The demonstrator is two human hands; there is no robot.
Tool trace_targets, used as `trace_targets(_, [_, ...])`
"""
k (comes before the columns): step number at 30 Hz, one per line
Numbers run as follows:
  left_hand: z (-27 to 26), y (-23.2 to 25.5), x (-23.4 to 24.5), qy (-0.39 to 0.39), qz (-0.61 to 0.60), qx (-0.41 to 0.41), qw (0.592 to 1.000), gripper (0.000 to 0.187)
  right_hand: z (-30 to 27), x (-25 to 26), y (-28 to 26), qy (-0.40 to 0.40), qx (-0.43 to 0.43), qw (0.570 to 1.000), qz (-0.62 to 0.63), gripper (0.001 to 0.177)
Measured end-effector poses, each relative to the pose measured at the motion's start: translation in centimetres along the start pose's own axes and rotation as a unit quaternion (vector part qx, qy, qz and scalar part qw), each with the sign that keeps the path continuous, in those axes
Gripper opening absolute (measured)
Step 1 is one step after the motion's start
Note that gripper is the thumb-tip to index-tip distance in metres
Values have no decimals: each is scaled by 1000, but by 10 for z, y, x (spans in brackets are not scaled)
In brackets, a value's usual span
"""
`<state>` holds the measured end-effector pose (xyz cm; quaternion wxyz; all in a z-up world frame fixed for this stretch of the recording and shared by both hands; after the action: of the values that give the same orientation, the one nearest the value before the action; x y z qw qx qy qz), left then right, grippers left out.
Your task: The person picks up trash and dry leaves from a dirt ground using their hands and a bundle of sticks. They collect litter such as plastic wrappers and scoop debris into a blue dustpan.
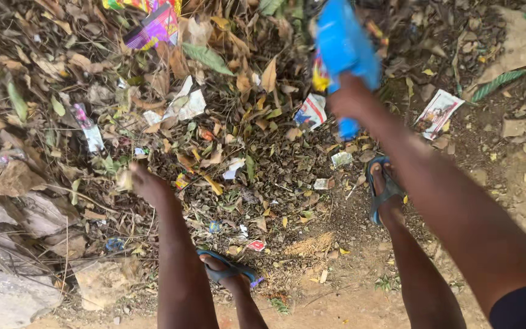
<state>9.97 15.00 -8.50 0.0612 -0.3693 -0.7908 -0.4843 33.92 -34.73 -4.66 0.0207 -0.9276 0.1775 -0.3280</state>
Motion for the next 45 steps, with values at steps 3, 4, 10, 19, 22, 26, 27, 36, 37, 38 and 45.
trace_targets(3, [-19,43,-51,-77,-36,-14,996,79,-107,25,-84,-108,-33,993,17,74])
trace_targets(4, [-32,59,-62,-77,-36,-15,996,79,-136,36,-104,-137,-13,990,38,85])
trace_targets(10, [-87,110,-84,-170,-35,-71,982,75,-239,72,-112,-79,220,969,-83,73])
trace_targets(19, [-30,38,22,110,237,-49,964,72,-176,99,97,320,380,835,-237,16])
trace_targets(22, [-27,7,65,124,249,-17,960,82,-111,130,218,399,226,883,-96,26])
trace_targets(26, [-26,-31,87,85,207,62,973,91,-53,179,270,484,41,827,-282,49])
trace_targets(27, [-27,-38,87,87,208,62,972,91,-40,188,258,492,23,817,-301,55])
trace_targets(36, [-26,-24,24,39,58,98,993,94,57,154,111,383,73,906,-168,25])
trace_targets(37, [-25,-18,14,44,11,79,996,94,63,136,84,312,53,930,-186,30])
trace_targets(38, [-25,-12,9,51,-36,58,996,94,63,114,57,238,39,950,-199,36])
trace_targets(45, [-65,54,-30,42,106,-109,987,92,-145,71,-76,314,343,873,-147,47])
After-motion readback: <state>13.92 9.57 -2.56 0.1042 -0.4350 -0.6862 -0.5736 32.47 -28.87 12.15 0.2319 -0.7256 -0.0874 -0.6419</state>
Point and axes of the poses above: each hand's wrist, its own z-axis towards the middle knuckle, its own x-axis out of the back of the hand, y = z × x, the point moved 4 cm from there along z, towards the middle knuckle, and after that the axes turned 6 degrees about -z, right-handed, at the moved point
